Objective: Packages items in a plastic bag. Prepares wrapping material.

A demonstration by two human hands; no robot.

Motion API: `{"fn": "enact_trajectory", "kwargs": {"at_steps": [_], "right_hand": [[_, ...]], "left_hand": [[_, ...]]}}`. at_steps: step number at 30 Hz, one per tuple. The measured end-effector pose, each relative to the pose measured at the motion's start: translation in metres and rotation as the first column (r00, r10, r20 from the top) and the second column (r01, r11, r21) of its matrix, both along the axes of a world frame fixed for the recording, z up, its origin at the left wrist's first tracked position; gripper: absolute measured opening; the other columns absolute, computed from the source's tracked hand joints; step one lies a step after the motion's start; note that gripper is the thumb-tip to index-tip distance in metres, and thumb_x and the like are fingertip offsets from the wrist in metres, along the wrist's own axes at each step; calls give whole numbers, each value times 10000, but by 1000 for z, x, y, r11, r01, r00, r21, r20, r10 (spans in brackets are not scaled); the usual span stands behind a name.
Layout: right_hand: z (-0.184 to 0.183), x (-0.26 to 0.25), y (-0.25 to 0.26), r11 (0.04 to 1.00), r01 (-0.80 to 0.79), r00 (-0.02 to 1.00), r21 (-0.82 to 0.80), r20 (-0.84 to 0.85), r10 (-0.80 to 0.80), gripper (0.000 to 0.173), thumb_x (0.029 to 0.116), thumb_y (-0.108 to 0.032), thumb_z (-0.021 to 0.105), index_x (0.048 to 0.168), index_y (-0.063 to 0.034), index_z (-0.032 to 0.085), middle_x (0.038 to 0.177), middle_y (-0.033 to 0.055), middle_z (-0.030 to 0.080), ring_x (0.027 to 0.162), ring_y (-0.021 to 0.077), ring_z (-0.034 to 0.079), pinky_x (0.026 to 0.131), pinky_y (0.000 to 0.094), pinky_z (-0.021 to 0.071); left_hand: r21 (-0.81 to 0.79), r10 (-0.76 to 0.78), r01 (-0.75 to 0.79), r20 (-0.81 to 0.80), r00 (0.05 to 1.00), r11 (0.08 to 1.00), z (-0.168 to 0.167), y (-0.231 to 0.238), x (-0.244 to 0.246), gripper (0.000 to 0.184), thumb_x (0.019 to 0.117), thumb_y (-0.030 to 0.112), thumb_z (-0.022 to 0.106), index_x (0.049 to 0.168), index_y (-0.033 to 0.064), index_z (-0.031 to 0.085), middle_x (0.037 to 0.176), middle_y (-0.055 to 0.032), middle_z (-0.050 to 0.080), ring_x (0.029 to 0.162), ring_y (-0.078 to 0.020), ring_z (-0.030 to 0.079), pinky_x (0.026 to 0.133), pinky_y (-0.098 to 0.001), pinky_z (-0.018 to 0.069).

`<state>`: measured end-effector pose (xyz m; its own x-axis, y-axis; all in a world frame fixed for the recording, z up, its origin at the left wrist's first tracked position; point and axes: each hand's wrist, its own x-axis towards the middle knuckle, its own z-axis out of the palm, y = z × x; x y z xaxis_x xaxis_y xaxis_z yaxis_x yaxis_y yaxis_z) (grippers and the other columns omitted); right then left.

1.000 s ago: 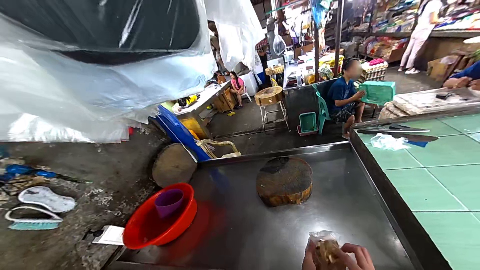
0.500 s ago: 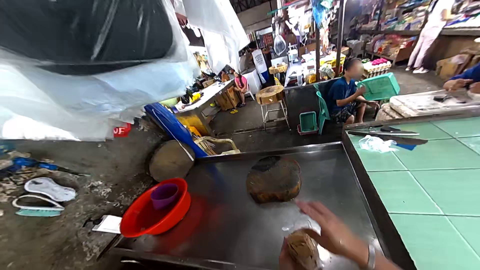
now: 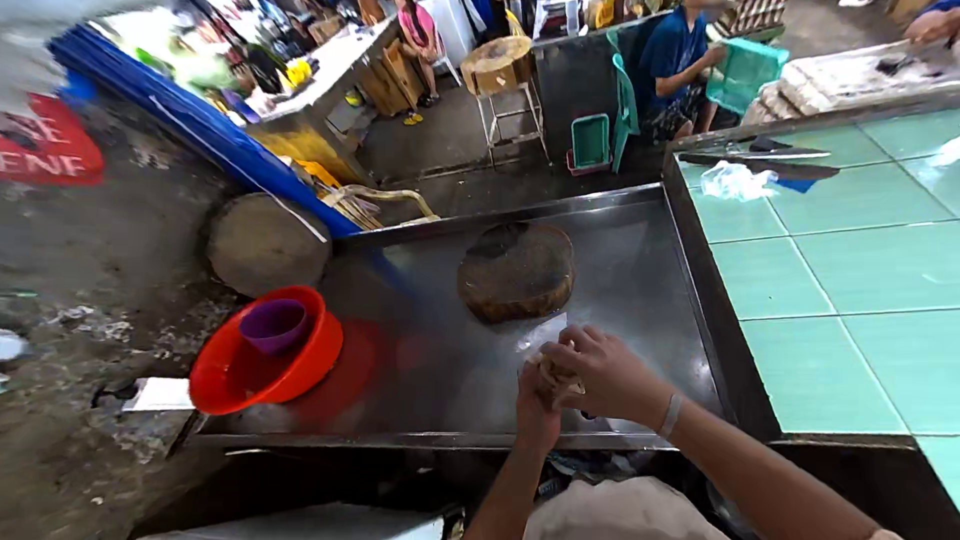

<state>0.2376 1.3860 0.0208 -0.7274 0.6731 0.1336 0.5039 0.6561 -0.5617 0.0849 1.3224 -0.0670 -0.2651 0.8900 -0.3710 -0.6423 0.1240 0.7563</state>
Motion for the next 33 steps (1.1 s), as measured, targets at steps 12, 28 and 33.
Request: {"fn": "enact_trajectory", "kwargs": {"at_steps": [12, 28, 33], "right_hand": [[-66, 131, -76, 810, 517, 486, -276, -684, -543, 298, 849, -45, 781, 1126, 27, 704, 1193, 153, 671, 1051, 182, 688, 860, 330, 627], [-12, 266, -65, 435, 877, 179, -203, -702, -690, 250, 787, -46, 864, 952, -35, 677, 913, 65, 654, 788, 140, 658, 701, 330, 605], [-46, 283, -19, 392, 841, 156, -373, -527, -836, 304, 834, -134, 853, 995, 7, 637, 856, 126, 666, 784, 242, 676, 753, 475, 598]], "left_hand": [[-109, -494, 509, 134, 859, 854, -24, 37, 87, 657, 1089, 576, 214, 1390, 105, 560, 1236, -165, 694, 1121, -322, 682, 920, -545, 577], [-301, -810, 785, -439, 389, 541, 89, 195, 219, 896, 941, 836, 279, 1564, 196, 364, 1445, -219, 543, 1219, -430, 603, 891, -648, 546], [31, -356, 686, -837, 415, 727, 62, 170, 238, 676, 984, 516, 629, 1505, 129, 440, 1410, -182, 564, 1229, -320, 600, 968, -539, 546]]}}
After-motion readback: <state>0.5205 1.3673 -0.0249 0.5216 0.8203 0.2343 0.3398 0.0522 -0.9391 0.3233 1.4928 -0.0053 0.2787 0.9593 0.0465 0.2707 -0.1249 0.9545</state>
